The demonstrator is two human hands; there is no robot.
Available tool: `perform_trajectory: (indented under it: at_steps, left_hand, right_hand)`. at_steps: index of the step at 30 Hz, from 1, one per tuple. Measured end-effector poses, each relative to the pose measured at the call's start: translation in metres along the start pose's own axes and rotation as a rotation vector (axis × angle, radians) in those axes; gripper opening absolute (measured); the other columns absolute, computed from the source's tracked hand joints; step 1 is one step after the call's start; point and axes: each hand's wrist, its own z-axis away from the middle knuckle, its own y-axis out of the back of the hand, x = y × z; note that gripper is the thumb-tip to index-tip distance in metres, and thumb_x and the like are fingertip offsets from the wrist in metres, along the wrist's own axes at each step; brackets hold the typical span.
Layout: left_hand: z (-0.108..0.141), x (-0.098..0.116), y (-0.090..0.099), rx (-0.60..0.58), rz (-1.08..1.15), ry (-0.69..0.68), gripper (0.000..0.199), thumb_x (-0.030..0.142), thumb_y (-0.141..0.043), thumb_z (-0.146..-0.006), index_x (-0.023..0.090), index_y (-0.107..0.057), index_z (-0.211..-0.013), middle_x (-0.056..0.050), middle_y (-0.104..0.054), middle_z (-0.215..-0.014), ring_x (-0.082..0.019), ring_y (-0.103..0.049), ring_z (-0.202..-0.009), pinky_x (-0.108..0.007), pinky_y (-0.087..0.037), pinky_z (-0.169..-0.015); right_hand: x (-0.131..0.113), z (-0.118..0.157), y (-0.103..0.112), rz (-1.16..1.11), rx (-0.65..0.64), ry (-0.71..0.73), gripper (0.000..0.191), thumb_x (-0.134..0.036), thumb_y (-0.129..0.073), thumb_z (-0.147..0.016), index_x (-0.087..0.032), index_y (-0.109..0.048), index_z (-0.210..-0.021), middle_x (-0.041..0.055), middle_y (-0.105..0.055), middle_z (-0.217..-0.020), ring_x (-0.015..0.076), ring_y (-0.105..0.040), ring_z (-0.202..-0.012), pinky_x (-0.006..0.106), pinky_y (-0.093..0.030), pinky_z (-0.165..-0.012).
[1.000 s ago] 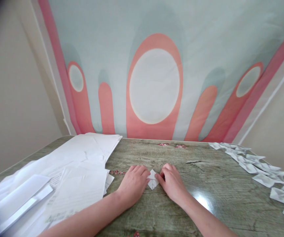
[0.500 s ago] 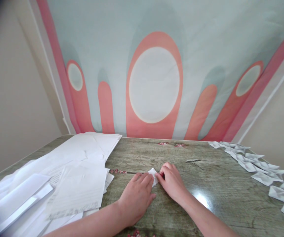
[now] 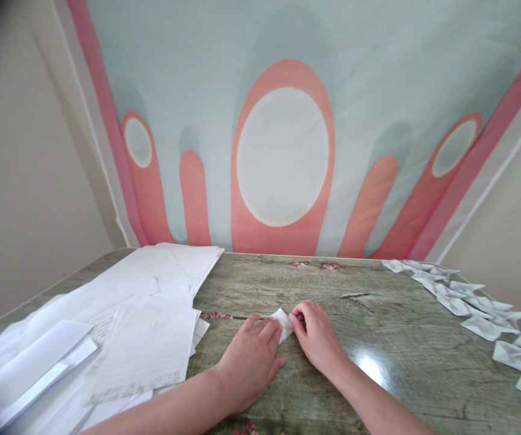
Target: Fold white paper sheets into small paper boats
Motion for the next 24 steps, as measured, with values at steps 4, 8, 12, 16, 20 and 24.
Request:
perform_trajectory:
  at_steps: [4,8,12,16,20,24]
  left_hand:
    - [0.000,-0.001,-0.001,-0.002,0.020,0.011,0.048,0.046,-0.036,-0.090,0.008,-0.056,-0.112,-0.014,-0.057,-0.107,-0.025,-0.046,-0.105,-0.041,-0.026,-0.094]
    - [-0.001,-0.002,-0.003,-0.003,0.038,0.046,0.048,0.047,-0.039,-0.089,0.009,-0.055,-0.113,-0.013,-0.058,-0.105,-0.025,-0.047,-0.104,-0.040,-0.026,-0.095]
    - [-0.001,-0.002,0.000,-0.013,0.067,0.060,0.046,0.047,-0.042,-0.087,0.010,-0.055,-0.112,-0.012,-0.058,-0.105,-0.025,-0.048,-0.103,-0.040,-0.028,-0.095]
    - [-0.003,-0.005,0.004,0.004,0.149,0.075,0.042,0.045,-0.044,-0.087,0.010,-0.056,-0.108,-0.012,-0.058,-0.102,-0.025,-0.049,-0.099,-0.041,-0.032,-0.092]
    - [-0.004,-0.015,0.000,0.037,0.350,0.122,0.019,0.030,-0.050,-0.085,0.017,-0.059,-0.096,-0.006,-0.058,-0.094,-0.022,-0.052,-0.091,-0.037,-0.038,-0.086]
    - [-0.007,-0.029,-0.011,0.154,0.656,0.216,0.021,0.015,-0.056,-0.078,0.020,-0.056,-0.099,-0.004,-0.055,-0.099,-0.018,-0.052,-0.094,-0.028,-0.041,-0.084]
  right_hand:
    - [-0.003,0.005,0.010,-0.069,-0.002,0.027,0.020,-0.017,-0.037,-0.086,-0.021,-0.056,-0.092,0.0054,-0.057,-0.090,0.0184,-0.055,-0.083,0.031,-0.045,-0.074]
    - [-0.010,0.013,0.019,0.020,-0.090,0.140,0.037,-0.006,-0.036,-0.080,-0.024,-0.061,-0.101,0.0048,-0.057,-0.099,0.0191,-0.055,-0.089,0.032,-0.044,-0.080]
    - [-0.015,0.017,0.019,0.095,-0.099,0.164,0.039,-0.005,-0.038,-0.079,-0.024,-0.060,-0.104,0.0049,-0.058,-0.100,0.0201,-0.055,-0.089,0.034,-0.043,-0.081]
    - [-0.009,0.012,0.016,-0.016,-0.091,0.099,0.019,-0.017,-0.046,-0.084,-0.022,-0.062,-0.093,0.0048,-0.059,-0.095,0.0194,-0.056,-0.087,0.033,-0.044,-0.079]
    - [-0.002,0.005,0.013,-0.158,-0.108,0.022,0.006,-0.024,-0.055,-0.081,-0.021,-0.060,-0.081,0.0041,-0.058,-0.089,0.0192,-0.055,-0.086,0.031,-0.044,-0.078]
    - [0.000,0.004,0.012,-0.194,-0.137,-0.005,0.007,-0.026,-0.057,-0.080,-0.021,-0.059,-0.076,0.0036,-0.057,-0.087,0.0193,-0.055,-0.085,0.032,-0.043,-0.077]
